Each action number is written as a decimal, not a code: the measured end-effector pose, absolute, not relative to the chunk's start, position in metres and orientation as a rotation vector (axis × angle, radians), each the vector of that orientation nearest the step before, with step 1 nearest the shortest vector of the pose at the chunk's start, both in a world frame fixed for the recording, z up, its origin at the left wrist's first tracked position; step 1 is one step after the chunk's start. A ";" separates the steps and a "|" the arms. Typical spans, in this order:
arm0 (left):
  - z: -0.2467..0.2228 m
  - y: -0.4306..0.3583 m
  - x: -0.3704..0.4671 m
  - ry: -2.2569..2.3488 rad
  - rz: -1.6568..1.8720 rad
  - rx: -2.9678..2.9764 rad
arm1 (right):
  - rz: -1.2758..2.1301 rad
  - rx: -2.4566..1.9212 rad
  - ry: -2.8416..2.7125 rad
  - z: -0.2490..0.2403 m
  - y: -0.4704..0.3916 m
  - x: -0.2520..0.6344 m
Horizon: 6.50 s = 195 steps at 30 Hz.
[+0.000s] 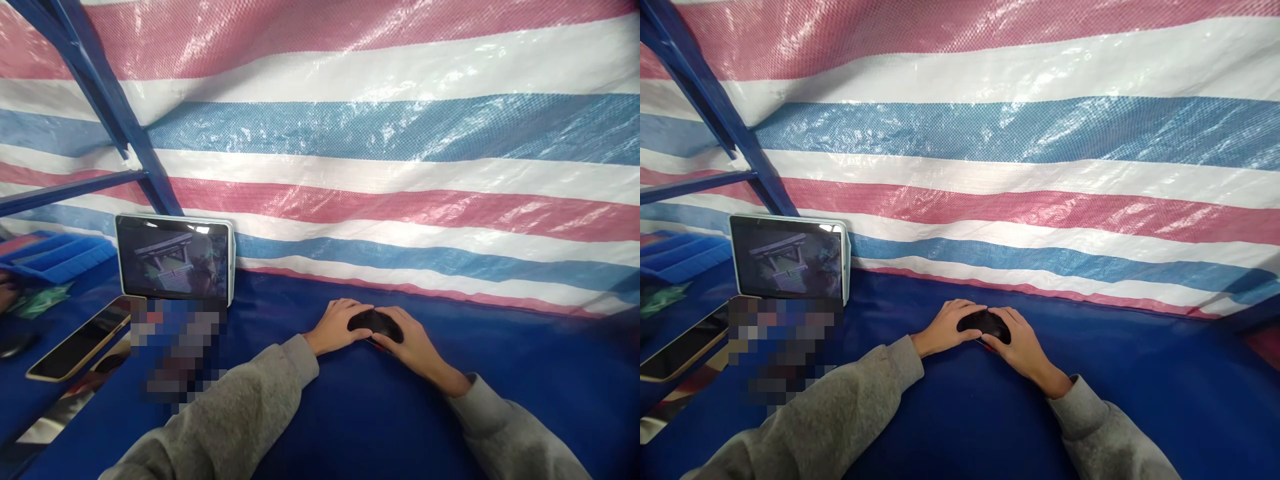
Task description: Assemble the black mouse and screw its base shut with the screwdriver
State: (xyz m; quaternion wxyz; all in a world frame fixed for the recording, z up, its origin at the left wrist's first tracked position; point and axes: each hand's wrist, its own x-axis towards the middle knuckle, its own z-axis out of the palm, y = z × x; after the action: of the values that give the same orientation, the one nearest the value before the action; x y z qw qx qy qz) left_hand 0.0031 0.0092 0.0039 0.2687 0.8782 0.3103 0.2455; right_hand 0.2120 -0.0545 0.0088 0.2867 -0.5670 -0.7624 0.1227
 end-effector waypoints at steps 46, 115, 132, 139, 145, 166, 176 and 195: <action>0.009 0.013 -0.003 0.744 0.877 2.034 | 0.379 -1.524 -1.792 0.000 -0.047 0.224; 0.009 0.001 0.004 0.305 1.357 2.697 | 0.006 -1.145 -1.942 0.002 -0.047 0.217; 0.011 -0.001 0.003 0.282 1.431 2.668 | 0.017 -1.140 -1.893 -0.001 -0.050 0.218; 0.009 0.005 0.003 0.509 1.397 2.565 | -0.033 -1.208 -1.804 0.000 -0.051 0.218; 0.000 0.014 0.003 0.701 1.374 2.490 | -0.070 -1.246 -1.762 -0.001 -0.051 0.217; 0.004 0.010 0.002 0.612 1.353 2.535 | 0.117 -1.275 -1.746 0.003 -0.055 0.211; 0.004 0.007 0.006 0.559 1.302 2.515 | 0.116 -1.292 -1.699 0.008 -0.063 0.210; 0.005 0.002 0.008 0.512 1.479 2.297 | 0.270 -1.259 -1.592 0.006 -0.067 0.205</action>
State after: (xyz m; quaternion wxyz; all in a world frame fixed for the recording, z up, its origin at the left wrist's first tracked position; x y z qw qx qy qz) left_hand 0.0077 0.0024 0.0049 0.1799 0.8128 0.1813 0.5235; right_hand 0.2051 -0.0671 0.0058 0.5204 -0.5251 -0.6639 0.1124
